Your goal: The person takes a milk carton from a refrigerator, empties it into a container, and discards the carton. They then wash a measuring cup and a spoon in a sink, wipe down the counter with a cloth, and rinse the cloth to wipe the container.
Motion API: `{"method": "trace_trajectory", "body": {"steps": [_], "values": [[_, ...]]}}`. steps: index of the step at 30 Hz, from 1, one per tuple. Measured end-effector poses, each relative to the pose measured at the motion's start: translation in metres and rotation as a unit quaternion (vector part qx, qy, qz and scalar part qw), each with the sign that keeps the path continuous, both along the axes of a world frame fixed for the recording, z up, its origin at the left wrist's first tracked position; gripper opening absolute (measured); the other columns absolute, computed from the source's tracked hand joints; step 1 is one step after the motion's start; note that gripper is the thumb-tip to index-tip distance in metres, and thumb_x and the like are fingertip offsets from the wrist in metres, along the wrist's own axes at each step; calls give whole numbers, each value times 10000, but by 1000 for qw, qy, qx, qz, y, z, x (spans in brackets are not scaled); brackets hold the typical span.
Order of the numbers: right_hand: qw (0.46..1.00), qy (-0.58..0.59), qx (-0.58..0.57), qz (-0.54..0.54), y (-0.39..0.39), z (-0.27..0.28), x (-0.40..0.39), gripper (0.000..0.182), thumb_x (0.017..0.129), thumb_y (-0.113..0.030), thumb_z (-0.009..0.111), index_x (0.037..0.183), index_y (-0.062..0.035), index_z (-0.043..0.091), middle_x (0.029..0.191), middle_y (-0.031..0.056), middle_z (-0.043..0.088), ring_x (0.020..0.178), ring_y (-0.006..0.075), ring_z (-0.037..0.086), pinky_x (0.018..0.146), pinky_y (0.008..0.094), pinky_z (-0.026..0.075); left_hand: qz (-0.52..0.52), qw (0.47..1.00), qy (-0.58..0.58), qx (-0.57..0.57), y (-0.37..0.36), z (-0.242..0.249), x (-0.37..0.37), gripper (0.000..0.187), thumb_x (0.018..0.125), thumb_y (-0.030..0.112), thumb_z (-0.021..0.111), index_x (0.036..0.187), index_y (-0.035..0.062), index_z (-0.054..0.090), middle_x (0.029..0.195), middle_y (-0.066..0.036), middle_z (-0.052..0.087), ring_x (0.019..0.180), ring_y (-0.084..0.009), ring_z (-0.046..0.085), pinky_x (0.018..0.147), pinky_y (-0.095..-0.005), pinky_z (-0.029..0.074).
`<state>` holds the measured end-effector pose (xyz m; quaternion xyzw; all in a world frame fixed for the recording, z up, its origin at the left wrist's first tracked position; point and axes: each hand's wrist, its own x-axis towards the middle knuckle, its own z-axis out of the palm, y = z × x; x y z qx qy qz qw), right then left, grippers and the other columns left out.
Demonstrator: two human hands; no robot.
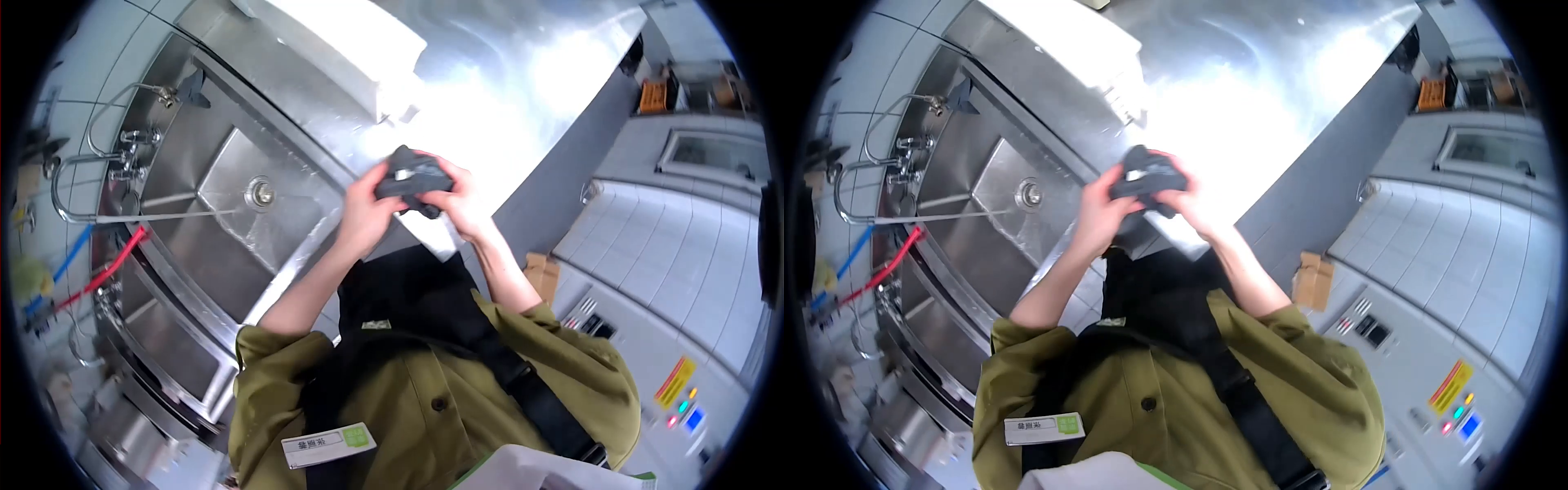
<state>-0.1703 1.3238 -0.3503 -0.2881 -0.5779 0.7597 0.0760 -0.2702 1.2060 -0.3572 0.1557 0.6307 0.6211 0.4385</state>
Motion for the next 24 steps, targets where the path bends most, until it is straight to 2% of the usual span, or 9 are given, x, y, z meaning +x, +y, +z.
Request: {"method": "trace_trajectory", "body": {"steps": [2,5,7,9,10,14,18,21,24], "values": [[991,68,110,26,-64,4,-50,511,621,77,530,1121,-18,485,972,84,556,886,131,515,789,244,404,41,997,57,-31,-69,13,-39,467,686,-94,459,1145,-6,454,962,-82,551,852,-139,540,715,-259,458],[982,107,113,110,-146,0,-148,575,619,15,568,1172,-23,411,1000,103,531,933,155,498,808,260,393,127,988,41,-81,-162,34,-112,601,721,-67,439,1285,77,291,1100,-79,485,924,-132,495,777,-254,416],[976,136,102,134,-202,-40,-226,649,614,-7,580,1214,-17,333,1027,110,504,960,172,485,814,267,391,162,970,129,-124,-220,5,-171,677,771,-36,387,1354,184,122,1187,-66,407,912,-108,454,749,-228,391],[979,96,98,149,-253,-64,-287,731,606,-11,587,1248,5,238,1079,144,465,1003,206,464,841,280,377,212,964,28,-159,-265,-35,-224,593,832,17,343,1352,216,138,1095,-33,449,769,-78,428,657,-216,376],[982,69,43,173,-272,-85,-314,788,603,-6,590,1275,9,179,1126,185,433,1045,245,441,874,286,354,223,954,2,-200,-278,-48,-245,543,861,95,319,1340,289,150,1166,-28,411,934,-124,448,756,-305,390],[970,8,101,223,-324,-114,-368,834,620,-1,578,1310,-5,110,1189,220,386,1098,289,404,896,297,332,302,920,-15,-251,-313,-66,-290,517,832,76,322,1311,251,242,1027,-39,480,838,-142,480,715,-389,396],[886,-43,237,396,-349,-125,-393,731,671,-38,547,1301,-92,180,1111,287,442,986,390,484,814,383,408,279,931,85,-220,-354,-112,-311,356,800,34,401,1152,67,451,942,-48,527,770,-136,529,631,-271,453],[839,-71,440,313,-364,-128,-398,514,699,-38,516,1188,-44,356,923,275,530,882,394,522,736,426,419,436,879,60,-185,-358,-97,-311,232,778,72,466,970,-10,567,791,-65,553,635,-128,530,527,-237,441],[842,109,435,299,-359,-146,-400,314,720,-28,493,1032,-5,473,744,216,557,807,379,545,709,441,410,411,904,-9,-120,-358,-99,-319,221,808,143,502,960,-11,543,894,-68,555,744,-127,538,588,-246,466]]}}
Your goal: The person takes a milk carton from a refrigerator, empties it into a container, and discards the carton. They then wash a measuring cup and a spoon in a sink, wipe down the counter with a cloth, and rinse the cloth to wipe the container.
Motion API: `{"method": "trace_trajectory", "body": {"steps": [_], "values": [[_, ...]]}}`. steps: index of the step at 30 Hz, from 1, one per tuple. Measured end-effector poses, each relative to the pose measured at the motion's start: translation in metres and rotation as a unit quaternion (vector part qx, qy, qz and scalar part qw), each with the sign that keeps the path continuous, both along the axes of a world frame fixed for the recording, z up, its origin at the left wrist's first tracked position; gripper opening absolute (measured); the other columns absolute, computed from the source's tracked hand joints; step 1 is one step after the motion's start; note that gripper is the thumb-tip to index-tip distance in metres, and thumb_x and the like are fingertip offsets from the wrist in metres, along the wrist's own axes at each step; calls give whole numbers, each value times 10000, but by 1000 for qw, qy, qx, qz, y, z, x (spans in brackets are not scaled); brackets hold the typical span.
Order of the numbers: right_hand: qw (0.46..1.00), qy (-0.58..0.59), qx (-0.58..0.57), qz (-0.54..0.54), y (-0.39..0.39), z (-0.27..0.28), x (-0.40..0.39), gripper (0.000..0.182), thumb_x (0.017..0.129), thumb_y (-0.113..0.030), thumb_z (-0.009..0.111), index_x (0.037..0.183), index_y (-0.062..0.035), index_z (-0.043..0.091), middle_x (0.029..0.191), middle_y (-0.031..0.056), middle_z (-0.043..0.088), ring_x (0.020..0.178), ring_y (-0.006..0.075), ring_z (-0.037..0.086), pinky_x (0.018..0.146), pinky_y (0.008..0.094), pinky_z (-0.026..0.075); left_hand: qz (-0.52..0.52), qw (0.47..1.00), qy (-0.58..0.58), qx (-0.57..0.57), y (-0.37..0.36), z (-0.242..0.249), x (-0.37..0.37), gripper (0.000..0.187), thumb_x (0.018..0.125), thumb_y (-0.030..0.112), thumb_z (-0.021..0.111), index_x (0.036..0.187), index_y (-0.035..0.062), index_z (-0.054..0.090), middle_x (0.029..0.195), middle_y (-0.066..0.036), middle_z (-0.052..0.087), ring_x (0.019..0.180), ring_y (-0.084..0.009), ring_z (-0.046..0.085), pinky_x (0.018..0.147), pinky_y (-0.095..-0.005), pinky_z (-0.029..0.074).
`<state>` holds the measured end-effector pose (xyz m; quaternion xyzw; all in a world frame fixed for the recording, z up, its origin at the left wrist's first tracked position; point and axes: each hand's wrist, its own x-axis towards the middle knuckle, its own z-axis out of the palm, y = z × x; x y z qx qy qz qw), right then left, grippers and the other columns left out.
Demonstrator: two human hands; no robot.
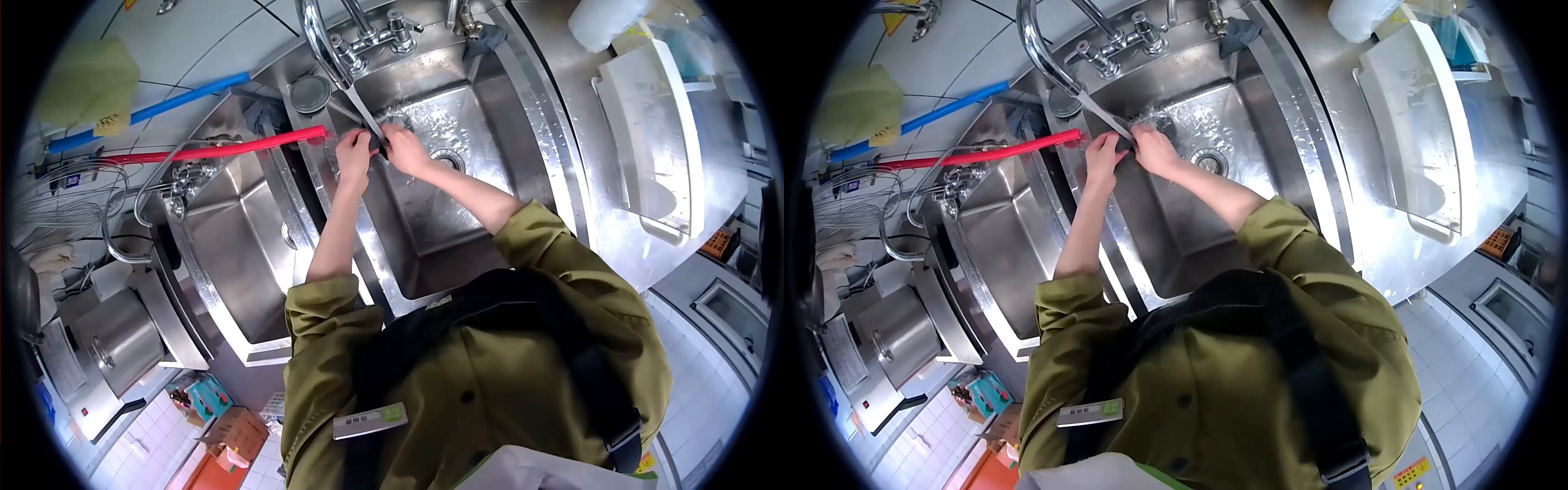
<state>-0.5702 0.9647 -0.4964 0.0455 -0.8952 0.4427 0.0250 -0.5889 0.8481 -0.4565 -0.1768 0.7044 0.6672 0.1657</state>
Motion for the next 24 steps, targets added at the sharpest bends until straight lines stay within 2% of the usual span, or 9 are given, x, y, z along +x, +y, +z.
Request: {"method": "trace_trajectory", "body": {"steps": [4,6,8,9,12,16,17,21,24], "values": [[963,-180,-198,-16,31,-6,-2,224,767,-123,535,939,20,545,755,149,592,679,235,575,638,318,450,112,993,-48,3,10,2,-11,220,805,186,531,924,2,547,850,-61,566,738,-134,545,577,-256,462],[905,-201,-376,-5,41,-3,-3,228,809,-172,515,954,-2,561,794,124,608,686,162,553,638,301,424,133,989,-56,-2,7,3,-13,332,790,136,537,1093,19,462,886,-83,552,726,-156,547,633,-273,460],[952,-104,-275,82,44,14,-11,243,779,-162,531,961,-3,558,813,139,605,698,192,561,662,304,422,40,993,-42,-99,5,15,-9,425,776,83,528,1173,11,394,921,-108,539,702,-170,550,643,-276,475],[957,-102,-208,171,45,22,-20,246,756,-149,534,955,-8,565,821,145,605,710,210,565,671,310,423,-178,931,100,-304,-11,-17,-13,621,742,28,519,1290,51,228,1016,-132,500,896,-197,513,788,-284,419],[919,-167,-96,343,44,46,-42,215,680,-142,559,857,-30,610,776,161,601,730,292,565,656,343,427,-224,968,71,82,14,27,14,694,709,21,529,1315,82,196,1113,-184,450,1045,-247,435,879,-297,343],[926,-107,195,305,55,104,-54,232,624,-182,623,835,-86,623,812,113,611,839,287,573,674,381,447,-293,929,66,-218,12,5,13,377,755,261,589,1025,6,522,864,-135,578,846,-208,544,725,-283,400],[926,-89,210,301,57,104,-55,232,635,-171,609,852,-90,621,816,117,609,845,290,570,694,383,447,-298,920,74,-245,10,-7,11,337,831,303,521,996,9,525,825,-36,569,734,-115,507,666,-275,414],[982,45,67,171,59,56,-56,259,658,-131,565,911,-107,614,827,123,606,859,301,563,757,381,444,-93,995,-17,-37,28,6,10,353,852,342,477,957,5,501,807,-23,549,670,-111,481,598,-261,382],[993,-104,-36,44,49,38,-36,283,724,-150,512,987,-63,568,903,156,587,885,303,543,771,341,427,-5,997,-71,-7,46,32,16,355,861,326,462,985,-6,472,848,-29,536,701,-113,481,602,-241,365]]}}
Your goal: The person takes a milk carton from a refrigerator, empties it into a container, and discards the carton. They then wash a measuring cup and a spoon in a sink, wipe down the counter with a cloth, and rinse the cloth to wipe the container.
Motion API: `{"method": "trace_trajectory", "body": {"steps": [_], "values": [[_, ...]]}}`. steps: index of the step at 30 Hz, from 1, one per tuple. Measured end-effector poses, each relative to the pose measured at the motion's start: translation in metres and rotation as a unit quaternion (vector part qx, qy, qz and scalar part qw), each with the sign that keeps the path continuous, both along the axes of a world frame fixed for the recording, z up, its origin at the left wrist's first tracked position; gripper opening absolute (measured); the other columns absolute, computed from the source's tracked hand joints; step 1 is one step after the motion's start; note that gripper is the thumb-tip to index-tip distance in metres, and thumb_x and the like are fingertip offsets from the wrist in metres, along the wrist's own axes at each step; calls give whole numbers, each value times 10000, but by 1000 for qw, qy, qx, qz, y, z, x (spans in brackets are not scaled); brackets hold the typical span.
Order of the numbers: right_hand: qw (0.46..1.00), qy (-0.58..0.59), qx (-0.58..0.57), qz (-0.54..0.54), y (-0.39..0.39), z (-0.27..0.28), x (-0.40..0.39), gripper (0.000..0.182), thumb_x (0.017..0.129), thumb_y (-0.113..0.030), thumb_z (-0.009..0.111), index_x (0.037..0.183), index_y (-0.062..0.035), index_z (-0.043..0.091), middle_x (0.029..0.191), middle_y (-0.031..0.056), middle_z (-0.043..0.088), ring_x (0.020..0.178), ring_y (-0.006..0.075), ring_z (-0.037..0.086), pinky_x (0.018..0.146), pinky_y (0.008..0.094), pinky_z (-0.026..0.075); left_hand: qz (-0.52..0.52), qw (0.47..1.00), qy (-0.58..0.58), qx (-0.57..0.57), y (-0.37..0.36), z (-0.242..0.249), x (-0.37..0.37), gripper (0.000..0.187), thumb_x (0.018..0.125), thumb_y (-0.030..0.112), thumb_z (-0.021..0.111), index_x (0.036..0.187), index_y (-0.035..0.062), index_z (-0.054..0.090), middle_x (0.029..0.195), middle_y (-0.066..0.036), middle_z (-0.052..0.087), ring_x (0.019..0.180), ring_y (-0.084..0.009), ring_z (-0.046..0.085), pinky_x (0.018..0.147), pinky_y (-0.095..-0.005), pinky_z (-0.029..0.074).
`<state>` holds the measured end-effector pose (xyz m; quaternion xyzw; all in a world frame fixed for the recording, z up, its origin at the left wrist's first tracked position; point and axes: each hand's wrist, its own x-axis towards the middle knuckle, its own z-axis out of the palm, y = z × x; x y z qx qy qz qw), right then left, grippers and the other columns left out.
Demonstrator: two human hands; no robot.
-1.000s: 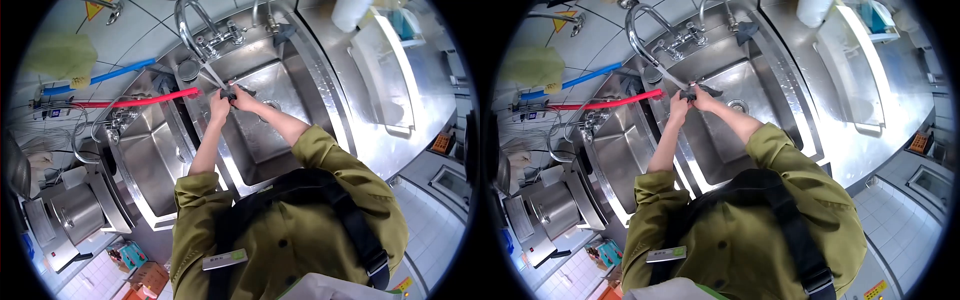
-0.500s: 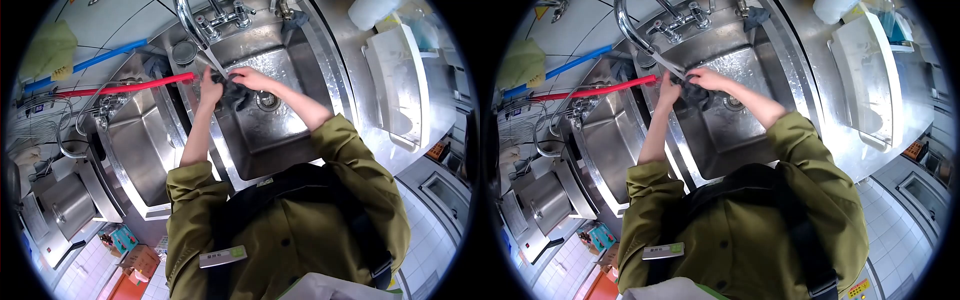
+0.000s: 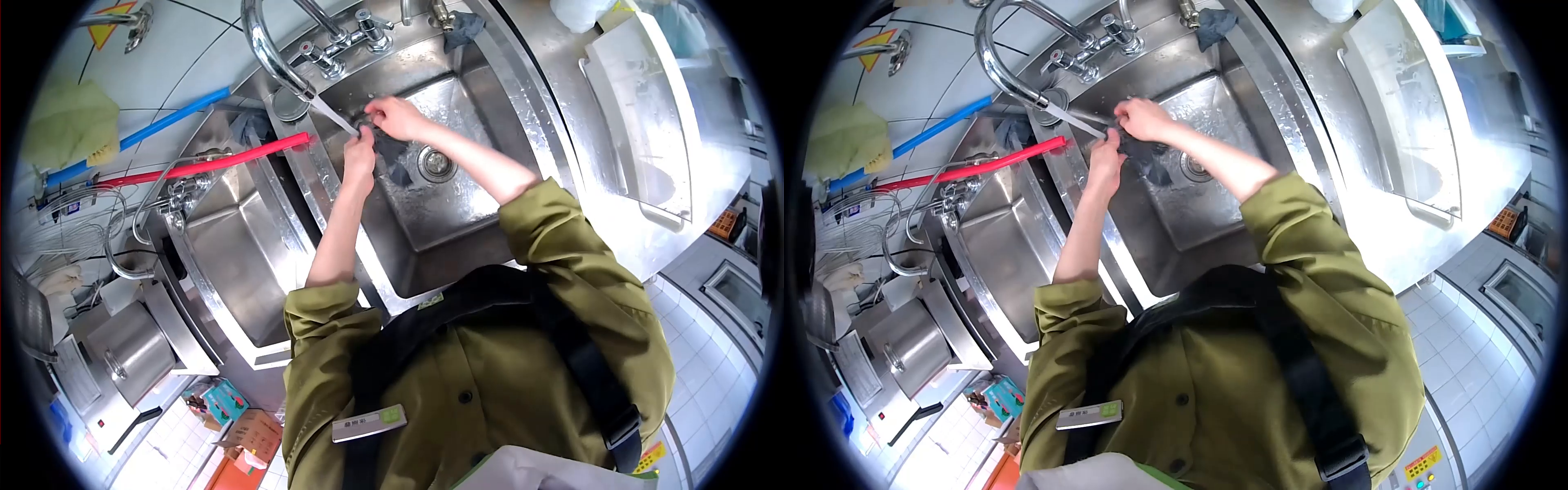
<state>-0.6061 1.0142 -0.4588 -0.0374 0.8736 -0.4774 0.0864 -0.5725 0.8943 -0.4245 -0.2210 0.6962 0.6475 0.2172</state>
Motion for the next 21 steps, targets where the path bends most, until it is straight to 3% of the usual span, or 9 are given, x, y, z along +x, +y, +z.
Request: {"method": "trace_trajectory", "body": {"steps": [3,4,6,8,9,13,16,17,21], "values": [[976,-42,-195,-88,-23,-27,41,458,853,-355,430,1165,-20,444,1088,120,542,916,213,545,759,323,423,78,995,50,42,-6,-26,-11,242,862,231,463,944,3,477,786,-24,483,684,-115,446,599,-273,366],[956,-145,-242,-77,-31,-22,53,487,859,-341,424,1234,-34,370,1144,108,506,915,213,534,796,297,413,115,989,70,67,-6,-30,-13,210,863,205,457,933,9,485,758,-24,470,676,-118,435,602,-288,371],[858,-273,-418,-121,-42,-5,76,475,873,-338,405,1245,-44,366,1121,100,515,877,194,529,802,266,402,109,989,87,49,-7,-22,-20,217,794,-3,418,1006,9,463,828,-45,510,732,-136,476,609,-278,390],[921,-154,-307,-186,-43,-29,75,486,880,-379,379,1244,-56,375,1096,85,521,886,181,512,796,260,399,49,994,70,68,-15,-21,-21,296,770,-37,409,1057,15,458,864,-55,521,756,-136,494,601,-272,403],[941,-93,-245,-216,-43,-38,73,493,884,-399,366,1243,-62,380,1083,77,524,890,175,504,794,256,398,-38,999,4,-22,-15,-5,-20,321,804,7,394,1122,31,436,900,-54,531,763,-129,504,586,-261,410],[771,-222,-568,-181,-54,-22,43,640,843,-557,286,1216,-52,414,1209,100,439,1097,169,391,910,245,303,-81,995,-37,-41,-11,-2,-6,305,883,151,363,1170,68,422,999,-51,541,829,-120,524,602,-232,413],[745,-341,-571,-61,-51,-72,43,680,830,-591,251,1276,-85,334,1291,88,350,1199,188,278,989,303,187,-21,997,-17,72,-20,30,4,294,894,152,367,1171,69,423,1016,-55,540,868,-124,531,638,-251,440],[877,-221,-418,-81,-67,-115,46,672,815,-618,206,1310,-169,278,1360,83,232,1258,230,168,1015,415,61,-27,995,-14,94,-22,38,8,297,897,149,363,1179,70,414,1026,-56,538,881,-129,533,656,-261,449],[954,-247,-88,-144,-61,-111,54,633,782,-647,220,1299,-287,278,1403,73,41,1286,270,26,983,519,-43,16,988,-9,151,-27,50,23,312,903,144,358,1204,67,380,1072,-60,522,924,-147,537,719,-299,473]]}}
